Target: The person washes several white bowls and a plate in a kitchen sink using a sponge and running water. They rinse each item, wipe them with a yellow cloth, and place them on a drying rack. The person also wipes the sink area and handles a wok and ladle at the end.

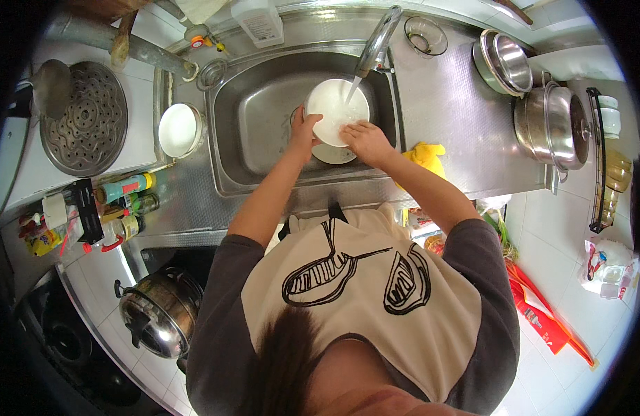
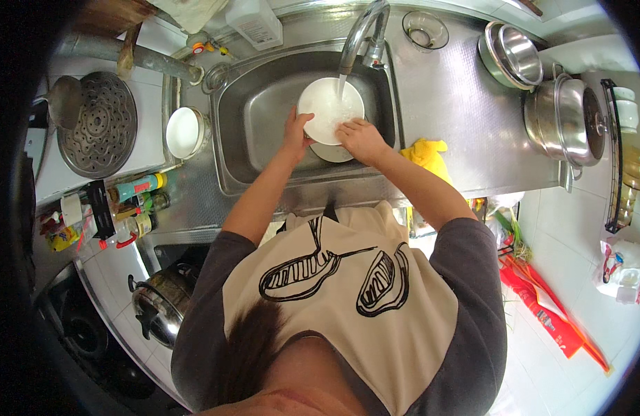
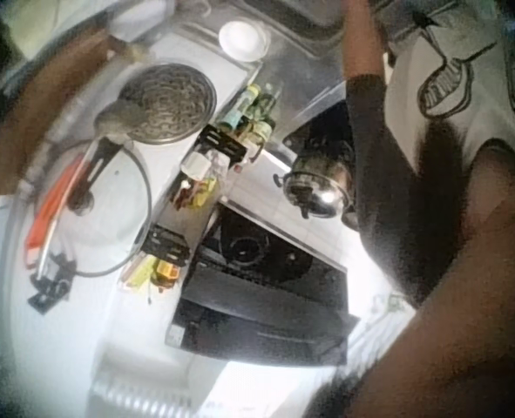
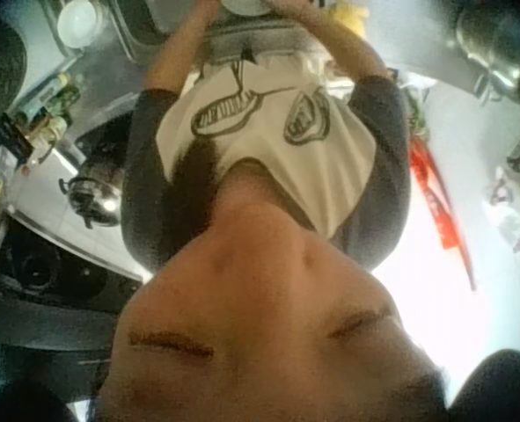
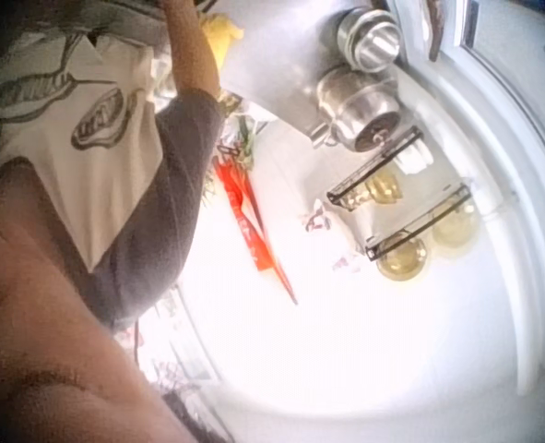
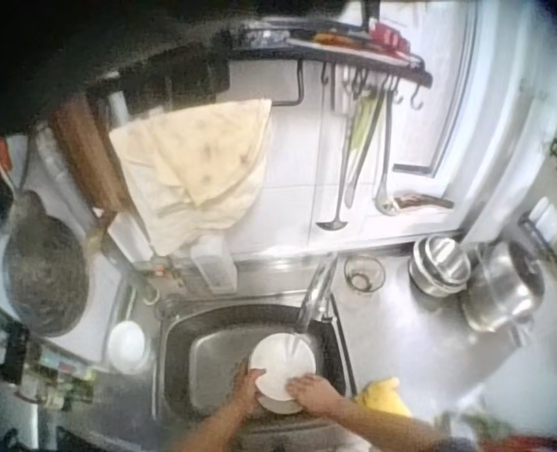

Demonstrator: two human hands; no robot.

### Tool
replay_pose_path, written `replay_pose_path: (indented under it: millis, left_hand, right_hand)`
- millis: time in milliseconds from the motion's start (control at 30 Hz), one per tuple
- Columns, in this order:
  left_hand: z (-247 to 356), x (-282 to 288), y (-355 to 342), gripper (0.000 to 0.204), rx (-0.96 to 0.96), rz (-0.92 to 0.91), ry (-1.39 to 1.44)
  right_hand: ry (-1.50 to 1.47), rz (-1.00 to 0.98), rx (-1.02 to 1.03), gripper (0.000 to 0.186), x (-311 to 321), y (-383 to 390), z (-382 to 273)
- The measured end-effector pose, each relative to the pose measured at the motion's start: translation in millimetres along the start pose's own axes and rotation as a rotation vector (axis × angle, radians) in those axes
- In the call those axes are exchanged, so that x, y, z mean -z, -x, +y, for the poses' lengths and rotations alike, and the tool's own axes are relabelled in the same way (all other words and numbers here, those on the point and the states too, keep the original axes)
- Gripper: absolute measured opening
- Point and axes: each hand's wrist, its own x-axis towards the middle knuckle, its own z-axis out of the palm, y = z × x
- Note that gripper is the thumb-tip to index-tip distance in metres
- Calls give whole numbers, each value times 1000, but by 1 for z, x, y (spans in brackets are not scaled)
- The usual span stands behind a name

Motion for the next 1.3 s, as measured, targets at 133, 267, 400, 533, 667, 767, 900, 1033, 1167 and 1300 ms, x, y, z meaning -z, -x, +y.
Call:
replay_pose_path:
  millis: [133,267,400,533,667,767,900,1033,1167,1300]
  left_hand:
    - [-26,-1,-12,60,-137,58,192]
    - [-22,13,-13,60,-147,25,-29]
    - [-12,-6,11,60,33,118,-68]
    - [-23,5,-2,55,70,115,-27]
    - [-22,19,0,58,-59,217,-105]
    - [-33,19,-13,59,-239,275,-237]
    - [-15,12,-8,67,-638,372,-992]
    - [21,14,18,74,-859,359,-1358]
    - [44,28,36,73,-917,427,-1478]
    - [49,67,44,72,-786,737,-1159]
  right_hand:
    - [-444,-376,-577,31,59,-49,-68]
    - [-231,-242,-143,37,8,-10,-13]
    - [-44,-245,-196,47,-19,-22,0]
    - [-657,-327,-177,51,-36,-35,-9]
    - [-138,-582,-172,44,21,-26,0]
    - [-32,-146,-344,36,-9,-16,9]
    - [-537,130,-971,34,-23,-27,12]
    - [-625,133,-1198,35,-61,-2,40]
    - [-501,-61,-1365,29,-165,35,78]
    - [-666,-351,-1577,32,-191,23,73]
